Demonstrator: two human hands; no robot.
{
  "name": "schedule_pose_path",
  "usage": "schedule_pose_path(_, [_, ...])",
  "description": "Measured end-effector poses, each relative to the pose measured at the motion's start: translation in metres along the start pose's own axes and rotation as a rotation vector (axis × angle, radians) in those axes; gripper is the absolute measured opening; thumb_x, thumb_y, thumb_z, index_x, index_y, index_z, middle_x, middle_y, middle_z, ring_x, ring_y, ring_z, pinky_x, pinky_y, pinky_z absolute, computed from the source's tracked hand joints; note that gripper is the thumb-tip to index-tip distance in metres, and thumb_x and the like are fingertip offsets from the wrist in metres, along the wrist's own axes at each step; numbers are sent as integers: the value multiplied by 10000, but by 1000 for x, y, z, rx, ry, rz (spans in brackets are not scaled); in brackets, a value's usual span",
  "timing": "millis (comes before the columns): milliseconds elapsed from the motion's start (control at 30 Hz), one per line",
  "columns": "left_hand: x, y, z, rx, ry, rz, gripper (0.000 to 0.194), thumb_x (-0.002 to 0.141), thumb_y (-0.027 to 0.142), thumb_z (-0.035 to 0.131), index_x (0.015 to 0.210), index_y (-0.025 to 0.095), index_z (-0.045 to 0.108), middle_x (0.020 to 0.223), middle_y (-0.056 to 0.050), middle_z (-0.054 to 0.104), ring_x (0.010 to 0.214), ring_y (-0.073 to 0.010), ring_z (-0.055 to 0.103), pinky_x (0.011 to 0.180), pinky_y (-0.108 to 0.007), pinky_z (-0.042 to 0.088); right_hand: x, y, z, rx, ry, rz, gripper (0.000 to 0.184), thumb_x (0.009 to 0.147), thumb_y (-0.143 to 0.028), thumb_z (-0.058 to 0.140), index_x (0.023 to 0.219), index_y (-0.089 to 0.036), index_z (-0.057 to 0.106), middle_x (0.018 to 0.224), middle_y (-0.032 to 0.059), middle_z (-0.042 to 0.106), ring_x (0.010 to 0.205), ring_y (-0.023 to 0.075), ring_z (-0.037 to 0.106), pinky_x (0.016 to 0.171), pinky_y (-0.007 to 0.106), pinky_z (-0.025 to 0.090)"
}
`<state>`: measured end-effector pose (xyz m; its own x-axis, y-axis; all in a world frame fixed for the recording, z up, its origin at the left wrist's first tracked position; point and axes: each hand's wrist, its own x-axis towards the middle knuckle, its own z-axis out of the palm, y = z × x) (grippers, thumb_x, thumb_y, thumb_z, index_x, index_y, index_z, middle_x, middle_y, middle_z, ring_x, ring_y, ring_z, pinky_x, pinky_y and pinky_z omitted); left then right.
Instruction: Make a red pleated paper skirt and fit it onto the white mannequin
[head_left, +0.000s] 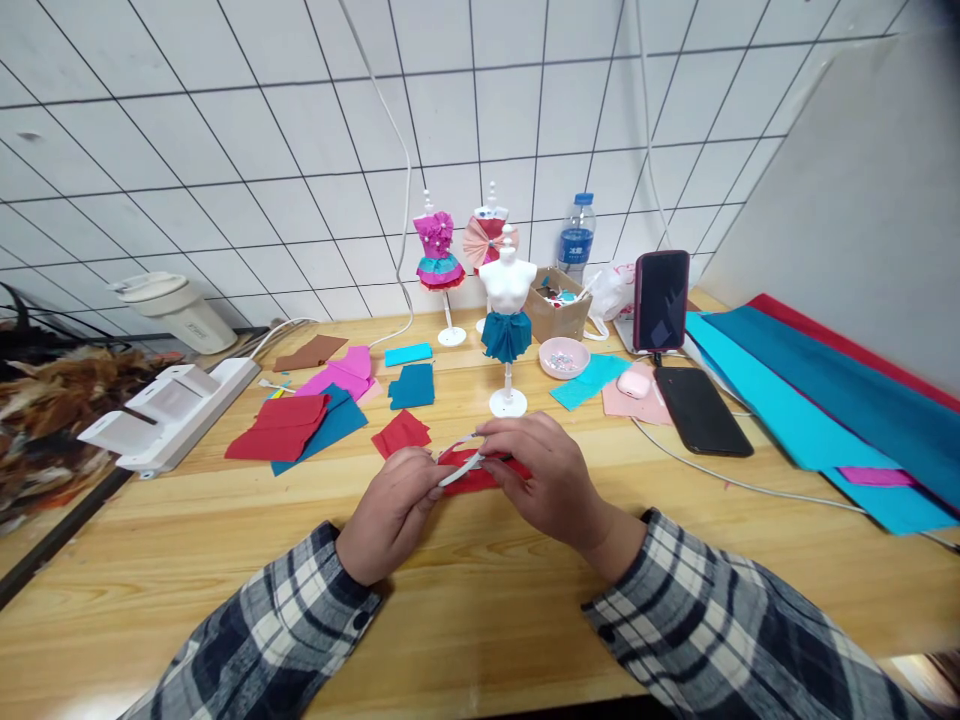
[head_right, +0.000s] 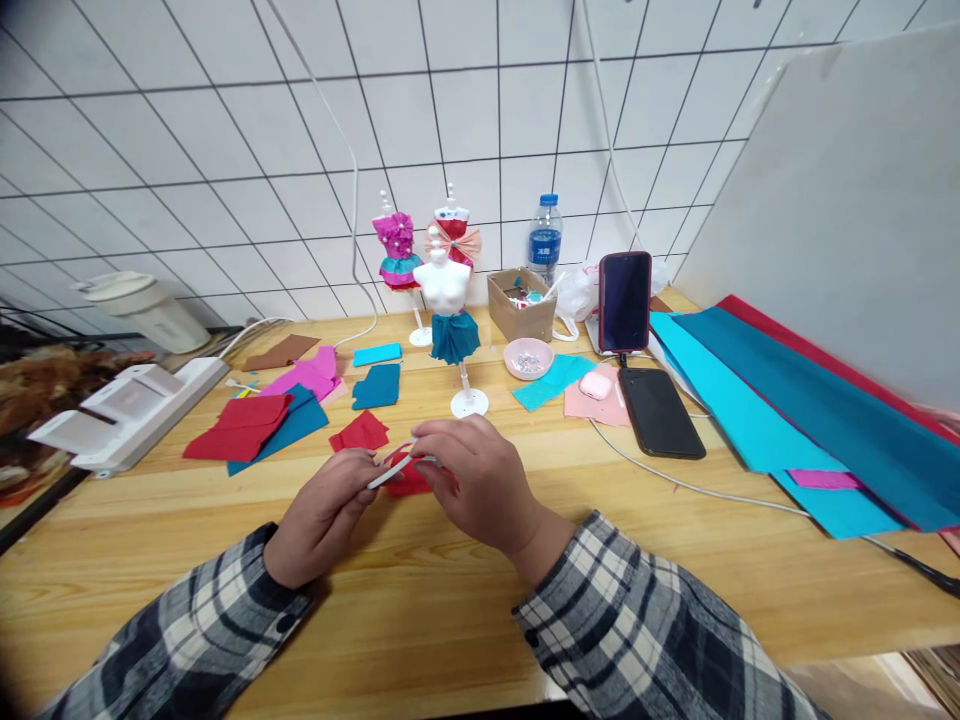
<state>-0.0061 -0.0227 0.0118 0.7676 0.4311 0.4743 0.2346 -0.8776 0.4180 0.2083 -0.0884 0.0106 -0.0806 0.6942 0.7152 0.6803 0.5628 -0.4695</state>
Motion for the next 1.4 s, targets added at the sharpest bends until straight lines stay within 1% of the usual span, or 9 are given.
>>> schedule_pose_path(200, [1,1,-4,-98,38,-117,306,1015,286,352,1006,158,629,825,-59,628,788,-171,555,742,-286,447,1,-2,0,65,-41,-18,80,946,-229,564,957,-217,643,878,20,742,798,158,645,755,308,472])
schedule_pose_path(400, [2,7,-3,-407,-173,-123,386,1014,391,345,991,146,642,768,-53,628,738,-161,588,720,-275,476,-1,0,0,44,-15,-39,135,942,-163,542,944,-230,660,951,25,746,876,159,657,799,318,479])
schedule_pose_path(567, [1,8,-1,-223,-157,-151,312,999,319,384,1072,173,650,849,-63,668,799,-167,614,748,-269,482,-1,0,1,66,-28,10,113,937,-193,554,955,-229,660,990,36,744,913,170,661,823,325,490])
schedule_pose_path(733, [-1,5,-4,-237,-110,-123,329,1008,328,363,1077,174,646,915,-74,683,836,-170,617,769,-273,478,-3,1,-2,24,-37,-104,174,912,-145,566,998,-256,669,960,8,746,856,156,661,781,302,484])
schedule_pose_path(833, [-3,7,-5,-356,-81,-206,401,1006,418,354,964,164,660,862,-74,678,791,-173,605,742,-278,473,-5,1,-5,6,-113,-180,263,915,-119,524,1049,-290,672,1004,-1,735,865,143,665,750,268,484])
schedule_pose_path(1000, [-1,9,-6,-574,-56,-376,498,959,525,426,706,148,632,665,-46,622,636,-152,534,642,-268,428,-3,-3,-6,49,-305,-158,121,935,-216,531,956,-237,648,934,9,731,824,142,656,708,249,472])
schedule_pose_path(1167, [-2,7,2,-819,-49,-537,501,891,559,533,634,132,586,588,-34,548,575,-136,469,568,-263,363,-1,-7,-8,85,-466,-145,82,839,-176,586,898,-228,609,838,1,699,738,151,626,650,262,439])
schedule_pose_path(1267, [-4,3,4,-949,35,-655,481,865,562,559,642,137,562,506,29,398,487,-91,302,486,-240,250,-2,-8,-9,135,-444,-97,78,795,-171,593,852,-222,579,799,2,678,694,149,606,624,258,430])
schedule_pose_path(1400, [-4,-1,3,-1059,11,-696,458,853,547,576,648,140,539,492,61,310,464,-70,208,455,-231,160,-4,-9,-6,238,-332,-4,174,845,-251,617,1014,-234,577,857,-8,692,674,121,606,619,234,438])
